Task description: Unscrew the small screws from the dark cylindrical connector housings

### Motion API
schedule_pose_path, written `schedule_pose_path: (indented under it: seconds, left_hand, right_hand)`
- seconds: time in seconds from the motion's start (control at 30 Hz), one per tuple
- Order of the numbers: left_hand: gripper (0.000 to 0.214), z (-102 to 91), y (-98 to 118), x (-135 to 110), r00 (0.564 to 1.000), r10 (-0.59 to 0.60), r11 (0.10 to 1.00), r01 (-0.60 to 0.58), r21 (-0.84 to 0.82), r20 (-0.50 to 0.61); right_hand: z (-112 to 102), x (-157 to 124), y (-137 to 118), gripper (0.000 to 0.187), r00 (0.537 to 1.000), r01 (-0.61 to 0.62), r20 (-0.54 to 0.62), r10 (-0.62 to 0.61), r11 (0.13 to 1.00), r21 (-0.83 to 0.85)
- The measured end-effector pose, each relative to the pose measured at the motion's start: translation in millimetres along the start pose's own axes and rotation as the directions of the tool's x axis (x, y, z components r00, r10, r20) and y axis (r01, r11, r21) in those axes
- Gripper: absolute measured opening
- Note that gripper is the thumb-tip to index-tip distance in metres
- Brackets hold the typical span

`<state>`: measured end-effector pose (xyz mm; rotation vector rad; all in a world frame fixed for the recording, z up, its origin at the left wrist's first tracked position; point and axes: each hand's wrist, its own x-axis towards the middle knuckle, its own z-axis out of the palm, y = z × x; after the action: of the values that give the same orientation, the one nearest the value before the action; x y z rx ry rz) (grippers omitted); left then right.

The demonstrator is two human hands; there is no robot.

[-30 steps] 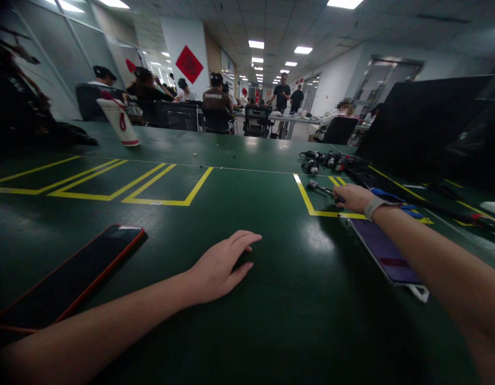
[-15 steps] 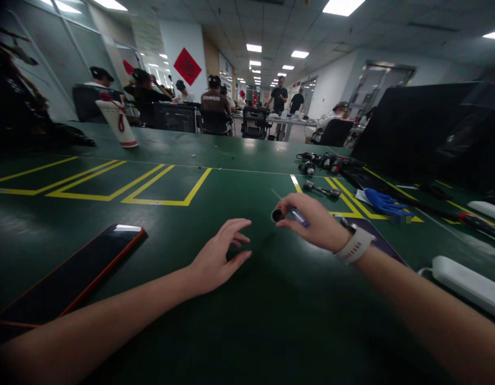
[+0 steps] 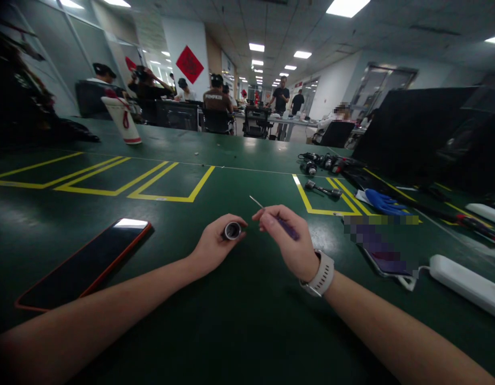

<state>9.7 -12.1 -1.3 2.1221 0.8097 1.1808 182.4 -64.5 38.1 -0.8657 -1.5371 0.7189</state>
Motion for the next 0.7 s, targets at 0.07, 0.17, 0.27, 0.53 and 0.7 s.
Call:
schedule_pose_path:
  seconds: [0.07,0.17,0.27,0.53,0.7]
  left_hand:
    - [0.006,-0.2,0,1,0.999,-0.020,1.000,0.020,-0.008,-0.046]
    - [0.012,-0.1,1,1,0.996,-0.066,0.998,0.064,-0.028,-0.053]
    - [0.022,0.3,3,1,0.996,-0.091,0.995,0.090,-0.043,-0.020]
    - [0.014,1.2,6,1,0.999,0.018,0.999,-0.019,0.027,0.032]
    - [0.015,0.4,7,0,0.999,0.020,0.999,-0.022,0.026,0.049]
  right_hand:
    - [-3,-1,-6,0.031,0.998,-0.053,-0.018,0.056,0.992,0.116]
    - [-5,-4,-14,0.028,0.988,-0.155,0.041,0.151,0.977,0.149]
    - [-3,-9,-20,0.014,0.981,-0.161,0.117,0.155,0.986,0.043]
    - [5,-13,-28,0.017,0.968,0.025,0.246,0.054,0.951,-0.308]
    - [5,-15,-13,0.016,0.967,-0.188,0.159,0.198,0.979,-0.072]
